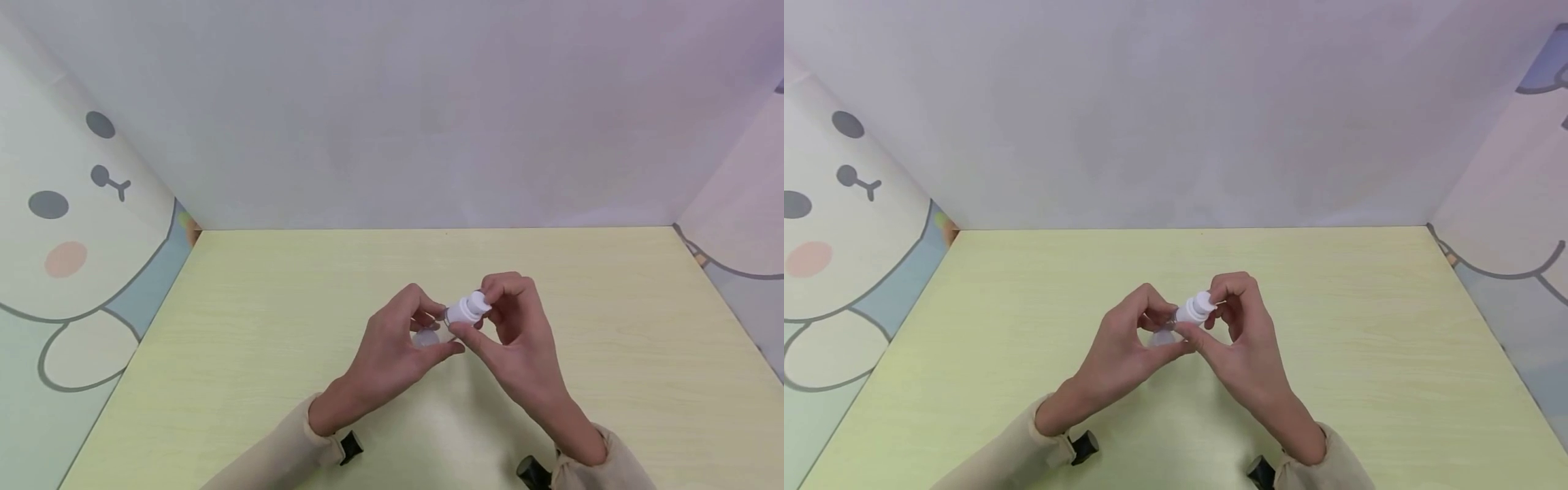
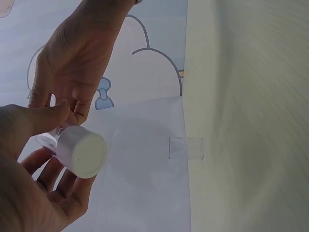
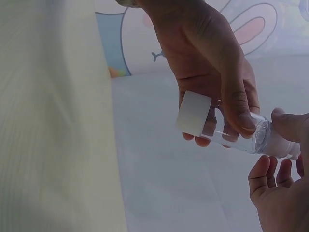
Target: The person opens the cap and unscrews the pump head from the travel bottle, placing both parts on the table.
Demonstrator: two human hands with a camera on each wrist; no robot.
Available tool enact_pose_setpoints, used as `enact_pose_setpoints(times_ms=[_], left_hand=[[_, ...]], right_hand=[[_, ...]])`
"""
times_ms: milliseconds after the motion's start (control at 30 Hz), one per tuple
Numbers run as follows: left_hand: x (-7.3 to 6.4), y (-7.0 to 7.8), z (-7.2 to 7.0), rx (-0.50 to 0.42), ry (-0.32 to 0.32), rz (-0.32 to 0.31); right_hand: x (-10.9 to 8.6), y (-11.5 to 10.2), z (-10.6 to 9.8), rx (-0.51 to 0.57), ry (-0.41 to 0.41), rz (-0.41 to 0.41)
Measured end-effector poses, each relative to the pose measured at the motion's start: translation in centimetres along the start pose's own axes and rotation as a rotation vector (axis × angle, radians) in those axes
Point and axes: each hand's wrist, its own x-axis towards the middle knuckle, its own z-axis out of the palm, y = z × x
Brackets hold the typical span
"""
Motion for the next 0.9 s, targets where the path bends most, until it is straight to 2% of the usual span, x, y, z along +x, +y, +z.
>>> enact_pose_setpoints(times_ms=[367, 667, 900], left_hand=[[-0.22, 0.05, -0.53, -0.032, -0.009, 0.009], [-0.33, 0.08, -0.84, -0.032, -0.004, 0.036], [-0.37, 0.1, -0.86, -0.023, -0.005, 0.036]], right_hand=[[-0.17, -0.49, -0.47, -0.025, -0.062, 0.089], [0.05, -0.37, -0.53, 0.074, -0.13, -0.029], [0.12, -0.4, -0.65, 0.095, -0.164, -0.043]])
